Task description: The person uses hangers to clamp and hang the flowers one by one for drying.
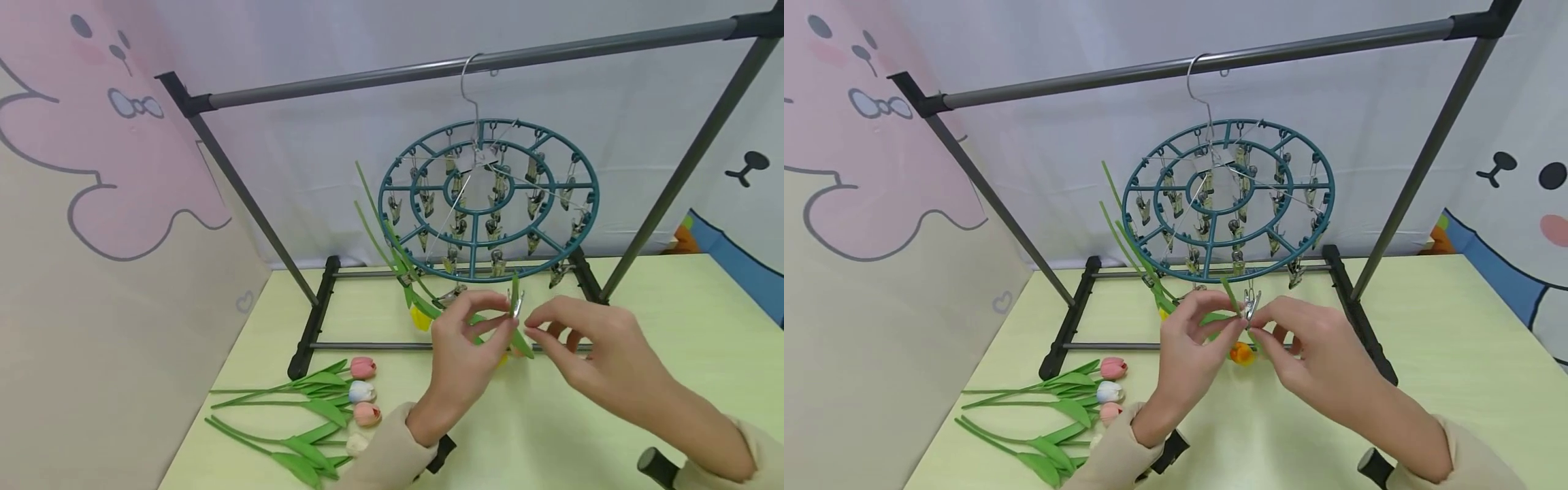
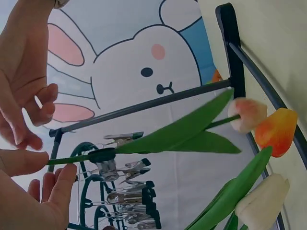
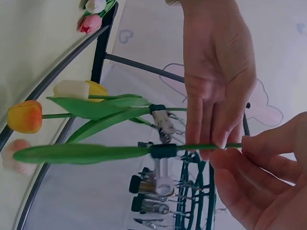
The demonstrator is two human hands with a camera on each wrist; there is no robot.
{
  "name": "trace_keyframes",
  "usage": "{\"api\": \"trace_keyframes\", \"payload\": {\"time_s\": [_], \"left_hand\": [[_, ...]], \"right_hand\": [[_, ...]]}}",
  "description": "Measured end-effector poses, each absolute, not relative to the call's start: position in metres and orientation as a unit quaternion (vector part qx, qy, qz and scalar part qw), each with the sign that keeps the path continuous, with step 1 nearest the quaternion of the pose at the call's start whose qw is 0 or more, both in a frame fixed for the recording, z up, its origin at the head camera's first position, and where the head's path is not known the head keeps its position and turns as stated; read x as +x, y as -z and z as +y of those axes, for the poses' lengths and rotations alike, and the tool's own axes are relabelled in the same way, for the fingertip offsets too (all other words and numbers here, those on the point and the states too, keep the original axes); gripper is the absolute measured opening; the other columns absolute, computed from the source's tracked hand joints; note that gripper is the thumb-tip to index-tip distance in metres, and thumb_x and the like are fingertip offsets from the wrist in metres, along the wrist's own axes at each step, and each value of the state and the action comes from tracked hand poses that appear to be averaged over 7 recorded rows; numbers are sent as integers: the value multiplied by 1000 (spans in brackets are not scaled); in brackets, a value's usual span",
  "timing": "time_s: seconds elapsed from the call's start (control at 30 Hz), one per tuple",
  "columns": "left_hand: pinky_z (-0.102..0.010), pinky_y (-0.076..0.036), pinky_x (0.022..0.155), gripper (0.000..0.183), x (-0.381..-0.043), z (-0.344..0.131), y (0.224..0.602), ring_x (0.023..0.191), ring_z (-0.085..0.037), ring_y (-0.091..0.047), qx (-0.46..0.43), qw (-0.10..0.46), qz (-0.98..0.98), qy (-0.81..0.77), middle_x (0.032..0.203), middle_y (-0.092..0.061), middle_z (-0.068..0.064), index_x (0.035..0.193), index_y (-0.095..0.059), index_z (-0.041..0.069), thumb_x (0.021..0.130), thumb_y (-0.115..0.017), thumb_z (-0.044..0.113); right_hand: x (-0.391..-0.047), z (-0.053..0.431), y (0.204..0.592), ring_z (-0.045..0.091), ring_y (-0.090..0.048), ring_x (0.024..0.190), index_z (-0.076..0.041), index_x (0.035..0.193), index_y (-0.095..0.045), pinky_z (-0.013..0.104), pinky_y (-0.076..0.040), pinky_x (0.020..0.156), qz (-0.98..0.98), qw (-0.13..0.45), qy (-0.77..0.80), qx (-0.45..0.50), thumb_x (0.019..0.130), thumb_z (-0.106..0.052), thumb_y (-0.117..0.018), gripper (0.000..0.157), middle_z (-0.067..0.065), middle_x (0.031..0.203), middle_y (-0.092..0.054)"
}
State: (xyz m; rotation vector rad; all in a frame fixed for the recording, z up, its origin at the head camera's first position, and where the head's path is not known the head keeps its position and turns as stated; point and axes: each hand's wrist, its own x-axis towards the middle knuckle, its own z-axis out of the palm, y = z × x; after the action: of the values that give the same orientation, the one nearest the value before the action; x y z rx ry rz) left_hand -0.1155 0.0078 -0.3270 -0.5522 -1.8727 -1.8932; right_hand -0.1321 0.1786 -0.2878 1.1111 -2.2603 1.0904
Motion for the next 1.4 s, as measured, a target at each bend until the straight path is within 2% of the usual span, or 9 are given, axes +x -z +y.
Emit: {"api": "trace_keyframes", "payload": {"time_s": [0.17,0.5,0.73,0.87,1.1,1.17,1.27,1.33,1.4], "left_hand": [[-36,-55,84,26,-106,0,327,103,-31,-60,-187,199,-671,690,107,-57,-19,110,-56,-2,85,-64,-5],[-34,-57,79,26,-90,-25,328,99,-23,-57,-144,199,-717,652,103,-59,-12,108,-59,0,83,-65,-5],[-34,-57,78,21,-75,-49,326,95,-25,-61,-139,193,-740,629,99,-63,-9,103,-61,5,84,-65,-4],[-34,-57,78,19,-65,-60,321,95,-22,-62,-146,187,-755,612,99,-64,-6,101,-61,8,85,-65,-2],[-32,-57,74,20,-44,-69,323,93,-18,-62,-147,164,-781,585,96,-65,-1,98,-63,10,84,-65,-3],[-31,-57,73,22,-39,-72,323,90,-17,-62,-133,147,-792,578,95,-65,2,97,-64,12,83,-65,-4],[-31,-57,72,23,-31,-75,323,88,-16,-63,-113,112,-803,574,92,-65,3,96,-64,15,83,-66,-5],[-30,-57,68,22,-26,-76,321,86,-16,-63,-100,87,-810,571,92,-64,3,96,-63,16,84,-66,-2],[-27,-56,61,19,-21,-77,319,83,-14,-65,-77,58,-820,564,93,-64,3,96,-63,18,86,-67,2]], "right_hand": [[-119,168,282,-3,-56,71,-16,100,-68,11,-48,54,-777,204,-413,428,69,12,-72,42,-8,94,-67],[-117,149,280,4,-61,76,-13,127,-59,8,-45,53,-790,178,-385,443,70,13,-72,64,3,121,-63],[-119,139,285,-6,-30,50,-15,145,-38,10,-30,44,-806,119,-284,506,84,-6,-68,68,5,146,-41],[-119,132,287,-4,-33,51,-18,150,-26,13,-30,43,-829,68,-244,498,83,-6,-69,81,2,155,-25],[-127,130,283,1,-40,52,-11,150,-23,13,-28,40,-853,129,-203,463,81,-11,-73,85,12,155,-21],[-131,131,281,6,-51,57,-7,148,-27,14,-32,40,-860,137,-197,451,80,-12,-74,82,16,152,-25],[-135,136,279,23,-64,86,-5,145,-32,25,-53,58,-872,130,-185,435,80,-14,-74,78,19,149,-31],[-137,141,278,35,-58,109,-3,142,-36,39,-56,76,-876,130,-176,430,79,-14,-75,75,21,147,-34],[-138,146,277,38,-50,120,-2,141,-37,50,-51,88,-878,127,-175,427,79,-13,-76,74,21,145,-35]]}}
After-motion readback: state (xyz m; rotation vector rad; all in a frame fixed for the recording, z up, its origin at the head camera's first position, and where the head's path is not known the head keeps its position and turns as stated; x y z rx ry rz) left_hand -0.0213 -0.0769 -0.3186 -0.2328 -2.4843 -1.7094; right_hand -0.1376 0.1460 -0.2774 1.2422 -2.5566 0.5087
